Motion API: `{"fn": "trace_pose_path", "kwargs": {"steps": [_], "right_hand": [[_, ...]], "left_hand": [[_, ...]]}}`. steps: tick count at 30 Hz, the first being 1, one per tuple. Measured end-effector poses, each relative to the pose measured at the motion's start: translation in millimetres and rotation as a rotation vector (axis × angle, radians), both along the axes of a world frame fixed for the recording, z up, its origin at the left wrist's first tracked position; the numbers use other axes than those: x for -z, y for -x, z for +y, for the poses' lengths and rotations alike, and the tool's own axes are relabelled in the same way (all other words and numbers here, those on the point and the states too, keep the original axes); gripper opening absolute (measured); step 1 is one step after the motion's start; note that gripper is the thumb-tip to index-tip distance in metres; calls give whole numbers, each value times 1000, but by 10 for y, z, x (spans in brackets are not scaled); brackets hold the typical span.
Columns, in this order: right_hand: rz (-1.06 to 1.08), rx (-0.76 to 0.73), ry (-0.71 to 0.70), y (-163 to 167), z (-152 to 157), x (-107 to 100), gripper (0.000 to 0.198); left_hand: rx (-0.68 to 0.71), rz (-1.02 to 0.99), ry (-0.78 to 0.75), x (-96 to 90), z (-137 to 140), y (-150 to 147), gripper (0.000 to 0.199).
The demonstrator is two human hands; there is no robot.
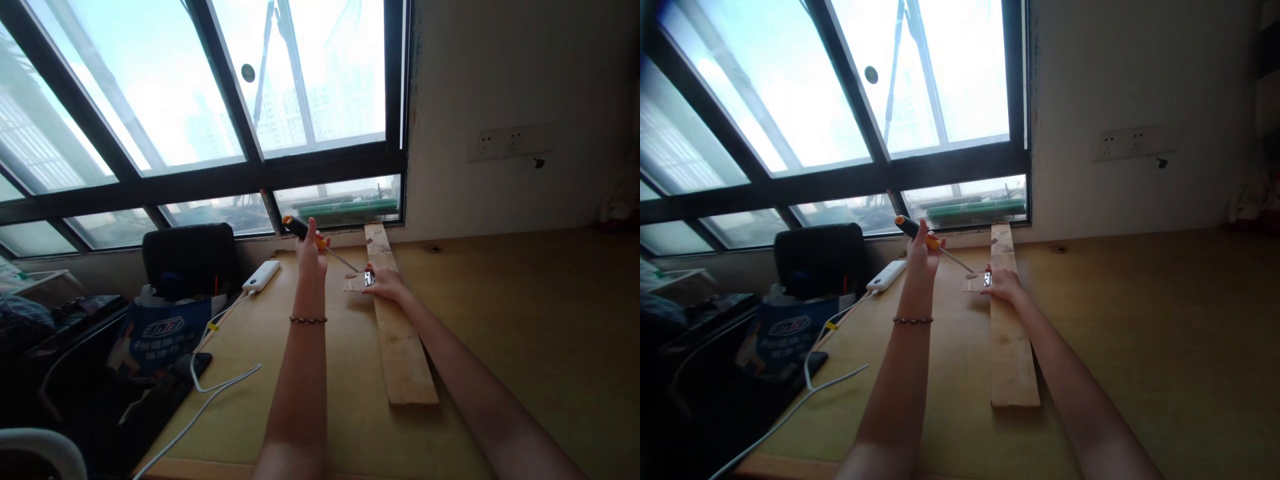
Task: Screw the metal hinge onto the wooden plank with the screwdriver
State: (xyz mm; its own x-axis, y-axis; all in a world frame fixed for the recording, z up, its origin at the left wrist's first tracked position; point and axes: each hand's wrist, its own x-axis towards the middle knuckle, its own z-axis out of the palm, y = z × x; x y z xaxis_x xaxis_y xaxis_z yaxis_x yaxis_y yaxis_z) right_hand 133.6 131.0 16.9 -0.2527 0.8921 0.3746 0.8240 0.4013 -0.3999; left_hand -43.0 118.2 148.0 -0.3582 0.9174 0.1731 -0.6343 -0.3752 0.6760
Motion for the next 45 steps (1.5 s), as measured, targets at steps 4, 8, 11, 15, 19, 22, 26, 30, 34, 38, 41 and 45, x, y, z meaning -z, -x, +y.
{"fn": "trace_pose_path", "kwargs": {"steps": [4,8,11,15,19,22,26,30,34,38,41,45], "right_hand": [[8,-13,2,1,3,-2,70],[8,-10,12,-1,18,-1,70],[5,-5,28,-2,28,-2,72],[20,-14,28,-1,16,-18,73],[24,-22,24,1,-7,-37,69],[28,-23,24,0,-4,-35,72],[30,-30,18,-5,12,-26,71],[33,-34,25,-10,14,-29,69],[52,-33,23,-13,8,-30,67],[60,-34,32,-17,1,-29,66],[57,-34,34,-16,-6,-41,65],[45,-35,38,-10,-22,-69,66]], "left_hand": [[-121,-3,118,129,89,-155,37],[123,-32,216,213,75,-174,35],[250,-30,202,197,58,-168,36],[224,55,137,199,77,-205,38],[166,136,97,250,119,-235,36],[153,153,78,270,135,-234,35],[152,156,48,260,133,-249,34],[171,164,34,239,113,-289,34],[179,180,27,208,80,-312,34],[188,195,10,166,48,-305,35],[182,209,-10,154,41,-304,35],[169,234,-10,181,55,-322,34]]}}
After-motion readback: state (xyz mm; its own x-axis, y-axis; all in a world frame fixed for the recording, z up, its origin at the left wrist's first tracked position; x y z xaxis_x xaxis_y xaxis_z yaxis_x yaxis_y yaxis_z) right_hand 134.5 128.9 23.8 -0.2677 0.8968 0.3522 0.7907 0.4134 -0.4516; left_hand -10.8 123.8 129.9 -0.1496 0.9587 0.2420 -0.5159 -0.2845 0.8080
